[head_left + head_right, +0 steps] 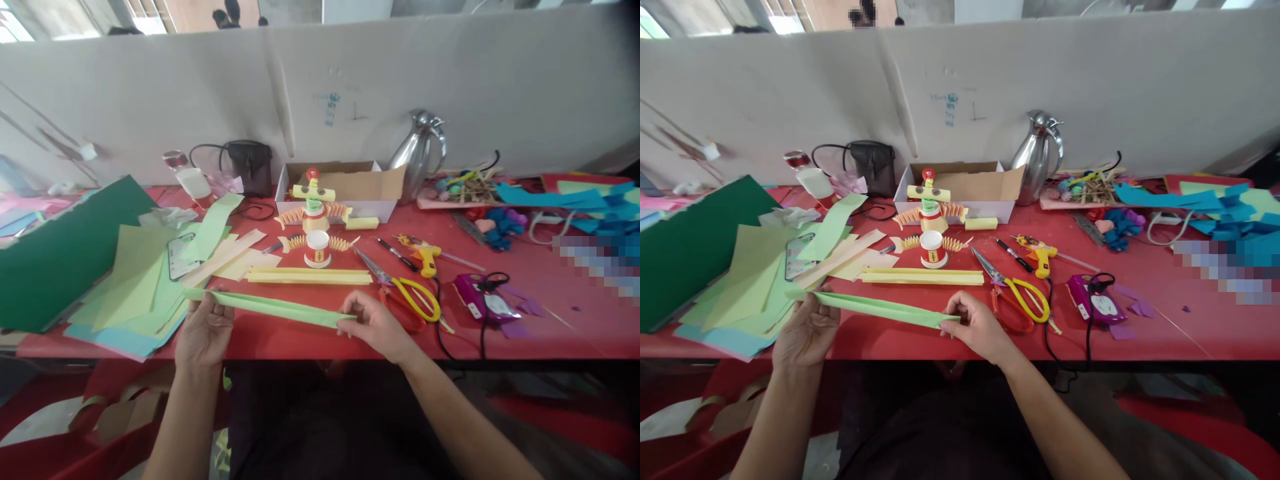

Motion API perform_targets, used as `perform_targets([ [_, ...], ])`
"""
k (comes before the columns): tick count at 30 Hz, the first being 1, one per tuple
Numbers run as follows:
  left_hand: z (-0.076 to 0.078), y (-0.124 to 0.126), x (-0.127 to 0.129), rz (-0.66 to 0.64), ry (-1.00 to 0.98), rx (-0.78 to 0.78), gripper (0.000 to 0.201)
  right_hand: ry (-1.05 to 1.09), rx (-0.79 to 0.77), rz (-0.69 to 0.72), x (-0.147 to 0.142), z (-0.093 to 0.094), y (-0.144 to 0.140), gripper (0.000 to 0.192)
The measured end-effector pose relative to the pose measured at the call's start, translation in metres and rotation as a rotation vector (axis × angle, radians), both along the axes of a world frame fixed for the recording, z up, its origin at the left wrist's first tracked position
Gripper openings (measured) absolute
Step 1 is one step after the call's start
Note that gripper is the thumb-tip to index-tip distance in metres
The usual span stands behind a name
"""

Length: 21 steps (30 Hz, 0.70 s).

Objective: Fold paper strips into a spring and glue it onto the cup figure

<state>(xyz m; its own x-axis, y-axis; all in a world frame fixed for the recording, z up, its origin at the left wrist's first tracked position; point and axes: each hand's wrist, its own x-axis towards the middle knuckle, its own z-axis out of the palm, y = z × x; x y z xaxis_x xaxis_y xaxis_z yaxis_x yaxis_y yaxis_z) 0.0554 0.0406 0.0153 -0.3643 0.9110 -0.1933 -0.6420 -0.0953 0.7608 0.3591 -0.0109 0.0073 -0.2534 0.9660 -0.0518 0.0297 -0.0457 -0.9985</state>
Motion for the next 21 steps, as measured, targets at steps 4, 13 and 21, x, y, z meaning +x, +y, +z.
perform_targets([
  [4,-0.01,-0.014,0.036,-0.166,0.008,-0.031,0.014,-0.02,0.051,-0.028,-0.011,-0.003,-0.005,0.025],
  [13,-0.018,-0.045,0.1,-0.355,-0.073,-0.116,0.025,-0.172,0.227,-0.031,-0.023,0.0,-0.012,0.026],
  [21,-0.011,-0.042,0.106,-0.237,-0.248,-0.176,0.002,-0.236,0.111,-0.168,-0.032,0.009,-0.011,0.014],
])
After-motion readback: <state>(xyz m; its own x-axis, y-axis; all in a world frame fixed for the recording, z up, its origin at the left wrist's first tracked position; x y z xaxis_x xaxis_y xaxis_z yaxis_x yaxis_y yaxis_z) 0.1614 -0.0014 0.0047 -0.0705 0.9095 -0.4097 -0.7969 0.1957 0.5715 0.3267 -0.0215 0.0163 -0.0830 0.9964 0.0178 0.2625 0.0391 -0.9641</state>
